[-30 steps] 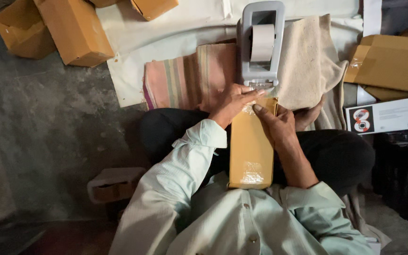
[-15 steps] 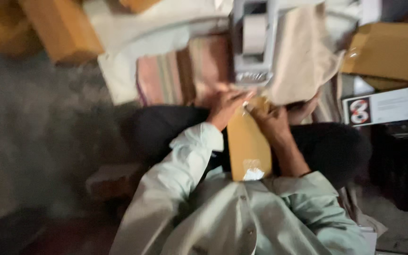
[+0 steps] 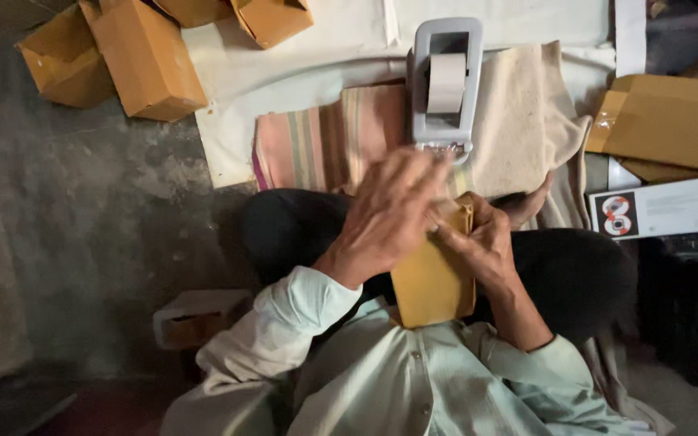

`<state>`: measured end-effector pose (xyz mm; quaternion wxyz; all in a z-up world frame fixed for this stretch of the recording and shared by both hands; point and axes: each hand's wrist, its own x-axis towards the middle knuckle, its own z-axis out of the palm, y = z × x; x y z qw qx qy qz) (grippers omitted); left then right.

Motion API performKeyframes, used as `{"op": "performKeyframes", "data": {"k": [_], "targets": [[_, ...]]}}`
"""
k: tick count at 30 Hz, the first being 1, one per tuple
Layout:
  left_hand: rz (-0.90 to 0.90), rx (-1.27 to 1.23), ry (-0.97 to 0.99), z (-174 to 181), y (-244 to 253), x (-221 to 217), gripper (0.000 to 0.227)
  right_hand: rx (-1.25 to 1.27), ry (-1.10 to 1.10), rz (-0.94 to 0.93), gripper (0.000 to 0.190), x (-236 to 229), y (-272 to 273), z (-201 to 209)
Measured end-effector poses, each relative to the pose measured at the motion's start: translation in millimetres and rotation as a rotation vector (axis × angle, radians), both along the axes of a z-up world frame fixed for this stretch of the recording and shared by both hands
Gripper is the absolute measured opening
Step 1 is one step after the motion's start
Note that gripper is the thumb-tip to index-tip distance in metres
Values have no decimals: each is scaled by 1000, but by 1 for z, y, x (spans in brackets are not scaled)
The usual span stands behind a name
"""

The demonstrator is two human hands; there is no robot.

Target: The person sits on the floor and repeatedly tapes small cardboard boxes using a handheld tape dispenser. They apply tape to the seams, press it down, and set the sealed boxes aside.

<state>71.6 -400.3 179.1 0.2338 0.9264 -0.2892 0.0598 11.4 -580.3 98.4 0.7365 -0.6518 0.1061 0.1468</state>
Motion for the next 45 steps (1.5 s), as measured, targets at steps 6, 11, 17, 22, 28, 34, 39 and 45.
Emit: {"op": "performKeyframes", "data": {"k": [6, 11, 17, 22, 28, 34, 39, 45], "targets": [[-100, -11, 521, 9, -3, 3, 38, 9, -73, 227, 52, -4, -7, 18], [312, 9, 578, -9, 45, -4, 43, -248, -64, 19, 63, -37, -16, 35], [243, 101, 20, -65, 60, -58, 43, -132, -149, -258, 53, -61, -13, 5], [365, -602, 541, -90, 61, -64, 54, -337, -147, -165, 53, -48, -26, -14], [496, -679, 463, -106, 54, -52, 40, -559, -392, -197, 55, -27, -15, -7], [571, -747, 486, -127, 49, -52, 35, -406, -276, -413, 58, -41, -13, 0], [592, -753, 613, -132, 43, -46, 35, -412, -455, -614, 40, -48, -11, -17], [502, -606, 483, -131, 38, -51, 35, 23, -493, -735, 60, -36, -11, -29]]}}
